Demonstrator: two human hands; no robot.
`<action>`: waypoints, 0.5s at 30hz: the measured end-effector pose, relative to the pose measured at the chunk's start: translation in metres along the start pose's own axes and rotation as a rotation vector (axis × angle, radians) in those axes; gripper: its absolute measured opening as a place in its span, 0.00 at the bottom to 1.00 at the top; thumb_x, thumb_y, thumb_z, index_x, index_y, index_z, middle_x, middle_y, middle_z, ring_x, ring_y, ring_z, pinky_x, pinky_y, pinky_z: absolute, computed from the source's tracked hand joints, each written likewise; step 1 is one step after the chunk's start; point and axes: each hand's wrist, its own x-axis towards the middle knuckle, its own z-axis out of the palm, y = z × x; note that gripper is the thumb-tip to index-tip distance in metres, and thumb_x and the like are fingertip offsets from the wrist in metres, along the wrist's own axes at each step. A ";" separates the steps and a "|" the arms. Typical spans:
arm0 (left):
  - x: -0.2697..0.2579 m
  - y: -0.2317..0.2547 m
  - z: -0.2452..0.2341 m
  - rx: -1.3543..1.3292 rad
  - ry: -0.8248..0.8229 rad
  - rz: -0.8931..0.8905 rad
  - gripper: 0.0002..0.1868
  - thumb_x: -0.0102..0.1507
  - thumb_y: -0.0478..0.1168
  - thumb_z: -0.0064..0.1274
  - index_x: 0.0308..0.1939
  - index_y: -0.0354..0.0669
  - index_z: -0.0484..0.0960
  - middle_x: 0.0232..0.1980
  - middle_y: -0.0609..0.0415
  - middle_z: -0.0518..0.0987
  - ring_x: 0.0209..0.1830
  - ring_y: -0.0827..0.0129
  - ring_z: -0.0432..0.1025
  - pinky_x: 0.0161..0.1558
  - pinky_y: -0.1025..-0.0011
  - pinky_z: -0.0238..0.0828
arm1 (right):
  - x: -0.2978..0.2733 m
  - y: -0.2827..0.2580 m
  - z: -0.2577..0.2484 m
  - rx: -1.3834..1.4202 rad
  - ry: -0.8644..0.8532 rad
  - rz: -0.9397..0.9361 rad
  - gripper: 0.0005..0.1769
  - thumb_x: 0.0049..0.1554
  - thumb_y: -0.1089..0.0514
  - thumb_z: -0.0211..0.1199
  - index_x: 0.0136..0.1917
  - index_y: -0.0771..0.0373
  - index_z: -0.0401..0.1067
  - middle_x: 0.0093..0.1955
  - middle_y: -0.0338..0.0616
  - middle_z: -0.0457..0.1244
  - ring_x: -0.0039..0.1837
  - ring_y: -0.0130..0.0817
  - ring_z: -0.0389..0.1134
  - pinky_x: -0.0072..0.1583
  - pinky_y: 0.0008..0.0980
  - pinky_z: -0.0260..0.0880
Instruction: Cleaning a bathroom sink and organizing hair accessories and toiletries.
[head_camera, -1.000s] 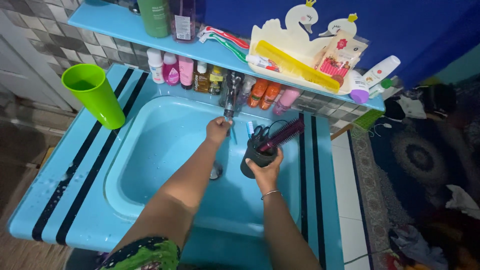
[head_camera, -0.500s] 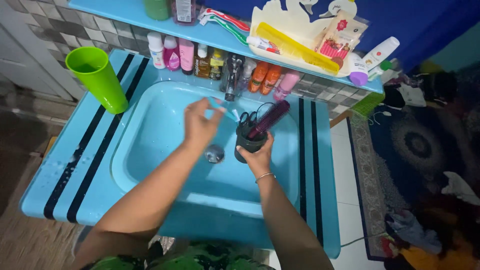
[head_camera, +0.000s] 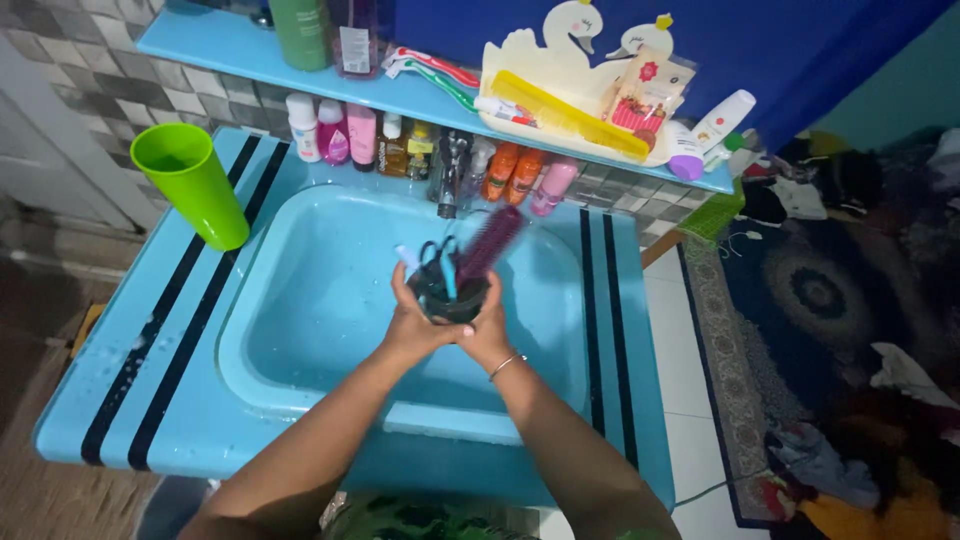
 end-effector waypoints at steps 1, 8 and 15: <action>0.002 0.008 -0.002 0.006 0.047 -0.128 0.73 0.39 0.55 0.78 0.70 0.28 0.41 0.63 0.33 0.68 0.62 0.49 0.69 0.61 0.59 0.66 | 0.002 -0.006 0.000 -0.026 -0.056 -0.023 0.69 0.40 0.47 0.84 0.79 0.65 0.40 0.68 0.55 0.64 0.69 0.45 0.68 0.70 0.41 0.67; -0.007 0.014 -0.065 0.354 0.278 -0.316 0.56 0.39 0.50 0.79 0.61 0.30 0.62 0.52 0.37 0.80 0.49 0.51 0.78 0.48 0.59 0.75 | 0.115 -0.053 -0.074 -0.174 -0.490 -0.227 0.35 0.47 0.54 0.77 0.65 0.62 0.68 0.69 0.51 0.61 0.66 0.44 0.64 0.64 0.39 0.67; -0.038 0.041 -0.125 0.496 0.357 -0.381 0.57 0.40 0.47 0.79 0.65 0.31 0.62 0.56 0.37 0.78 0.55 0.49 0.76 0.53 0.58 0.73 | 0.278 -0.150 -0.151 -0.958 -0.072 -0.306 0.20 0.56 0.56 0.68 0.62 0.56 0.75 0.60 0.53 0.69 0.60 0.53 0.70 0.60 0.46 0.69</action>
